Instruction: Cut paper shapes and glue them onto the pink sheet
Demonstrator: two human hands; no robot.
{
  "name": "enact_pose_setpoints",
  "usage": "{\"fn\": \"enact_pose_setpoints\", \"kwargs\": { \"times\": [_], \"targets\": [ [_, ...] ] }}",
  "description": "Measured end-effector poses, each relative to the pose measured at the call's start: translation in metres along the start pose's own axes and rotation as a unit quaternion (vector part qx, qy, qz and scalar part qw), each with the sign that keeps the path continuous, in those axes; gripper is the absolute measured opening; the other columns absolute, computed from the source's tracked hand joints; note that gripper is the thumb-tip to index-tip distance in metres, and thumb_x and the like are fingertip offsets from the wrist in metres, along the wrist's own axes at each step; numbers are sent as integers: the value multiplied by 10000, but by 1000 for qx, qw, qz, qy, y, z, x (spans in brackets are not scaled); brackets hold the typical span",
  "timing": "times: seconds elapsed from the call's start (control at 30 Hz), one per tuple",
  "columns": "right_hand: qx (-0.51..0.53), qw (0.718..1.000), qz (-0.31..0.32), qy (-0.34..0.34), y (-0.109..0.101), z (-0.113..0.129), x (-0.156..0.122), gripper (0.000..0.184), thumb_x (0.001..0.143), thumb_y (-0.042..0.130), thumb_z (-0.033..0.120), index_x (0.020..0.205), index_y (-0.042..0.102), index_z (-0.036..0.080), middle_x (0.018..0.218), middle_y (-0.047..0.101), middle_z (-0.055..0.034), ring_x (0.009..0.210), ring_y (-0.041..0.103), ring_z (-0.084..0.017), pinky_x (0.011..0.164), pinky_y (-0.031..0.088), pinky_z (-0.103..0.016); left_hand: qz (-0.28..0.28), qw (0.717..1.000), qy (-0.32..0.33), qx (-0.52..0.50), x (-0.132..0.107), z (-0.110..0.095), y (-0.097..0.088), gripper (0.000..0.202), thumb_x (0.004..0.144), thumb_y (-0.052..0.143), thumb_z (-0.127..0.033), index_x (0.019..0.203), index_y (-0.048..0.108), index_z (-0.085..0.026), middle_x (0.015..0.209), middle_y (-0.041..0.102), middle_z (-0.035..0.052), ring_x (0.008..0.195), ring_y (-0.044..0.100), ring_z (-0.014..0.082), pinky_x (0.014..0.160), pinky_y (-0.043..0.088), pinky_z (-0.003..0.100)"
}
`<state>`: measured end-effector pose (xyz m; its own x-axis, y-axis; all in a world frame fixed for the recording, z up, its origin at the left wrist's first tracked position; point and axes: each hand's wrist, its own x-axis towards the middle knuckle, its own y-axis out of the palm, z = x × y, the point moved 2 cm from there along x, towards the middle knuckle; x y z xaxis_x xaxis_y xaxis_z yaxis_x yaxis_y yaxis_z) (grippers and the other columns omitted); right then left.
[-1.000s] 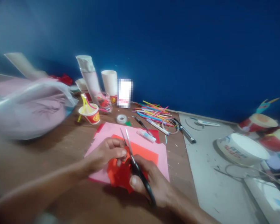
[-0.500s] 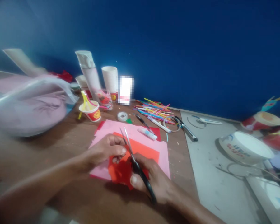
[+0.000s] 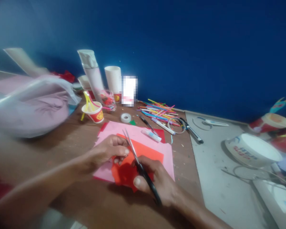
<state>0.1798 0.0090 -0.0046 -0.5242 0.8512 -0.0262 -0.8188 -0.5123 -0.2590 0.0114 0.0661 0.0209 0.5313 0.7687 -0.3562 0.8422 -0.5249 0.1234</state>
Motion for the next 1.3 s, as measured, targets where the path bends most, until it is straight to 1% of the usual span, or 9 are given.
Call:
{"fn": "enact_pose_setpoints", "kwargs": {
  "times": [0.17,0.3,0.5,0.63,0.73,0.83,0.93,1.13,1.3],
  "targets": [
    [18,1000,-10,4,2,-3,0,398,787,490,529,926,524,158,677,467,7,573,378,-103,509,322,-215,-18,999,28,15,1,2,-1,142,691,544,-238,649,588,-109,480,506,-28,398,424,46,428,304,178],
    [13,1000,-16,7,2,-3,0,400,789,484,533,914,530,156,669,461,6,573,375,-105,506,325,-215,-10,999,37,10,3,5,-2,163,704,561,-263,634,563,-116,495,512,-28,400,435,49,430,315,184],
    [23,1000,0,19,2,-6,-1,411,795,473,537,958,508,161,666,476,1,562,396,-109,500,338,-215,-13,999,40,9,3,4,-1,150,691,582,-250,651,570,-106,498,512,-29,417,441,46,436,319,177],
    [28,999,14,9,3,-6,-1,448,800,434,578,948,504,161,694,498,-11,592,420,-120,529,361,-226,-22,998,47,17,3,4,-1,147,694,581,-248,633,562,-115,469,506,-33,412,437,47,425,323,172],
    [15,1000,5,-3,4,-4,1,476,789,423,611,912,515,160,738,488,-15,631,410,-127,561,366,-234,-43,997,56,28,2,4,-2,132,684,581,-235,613,544,-129,461,504,-40,407,439,51,421,336,175],
    [5,1000,-3,-2,4,-3,2,480,788,425,611,925,518,160,763,475,-14,652,395,-129,578,362,-236,-56,996,54,40,1,4,-1,119,669,586,-227,614,540,-132,463,500,-45,416,444,54,427,345,175],
    [6,1000,-2,-3,5,-3,1,451,797,431,588,919,514,161,772,477,-16,661,391,-130,587,363,-238,-54,996,55,47,0,4,0,121,666,585,-231,616,538,-132,467,495,-47,424,442,54,431,344,172],
    [24,1000,-1,2,6,-4,1,431,795,444,582,861,504,160,749,473,-15,639,386,-121,562,354,-228,-53,996,49,43,0,4,1,129,668,584,-236,612,531,-132,475,491,-44,438,439,54,437,343,170],
    [33,999,0,18,6,-7,0,455,783,456,584,925,522,157,687,462,-3,580,370,-107,495,327,-210,-50,997,43,49,0,3,0,136,662,586,-235,595,526,-133,477,489,-43,444,443,57,436,339,170]
  ]
}}
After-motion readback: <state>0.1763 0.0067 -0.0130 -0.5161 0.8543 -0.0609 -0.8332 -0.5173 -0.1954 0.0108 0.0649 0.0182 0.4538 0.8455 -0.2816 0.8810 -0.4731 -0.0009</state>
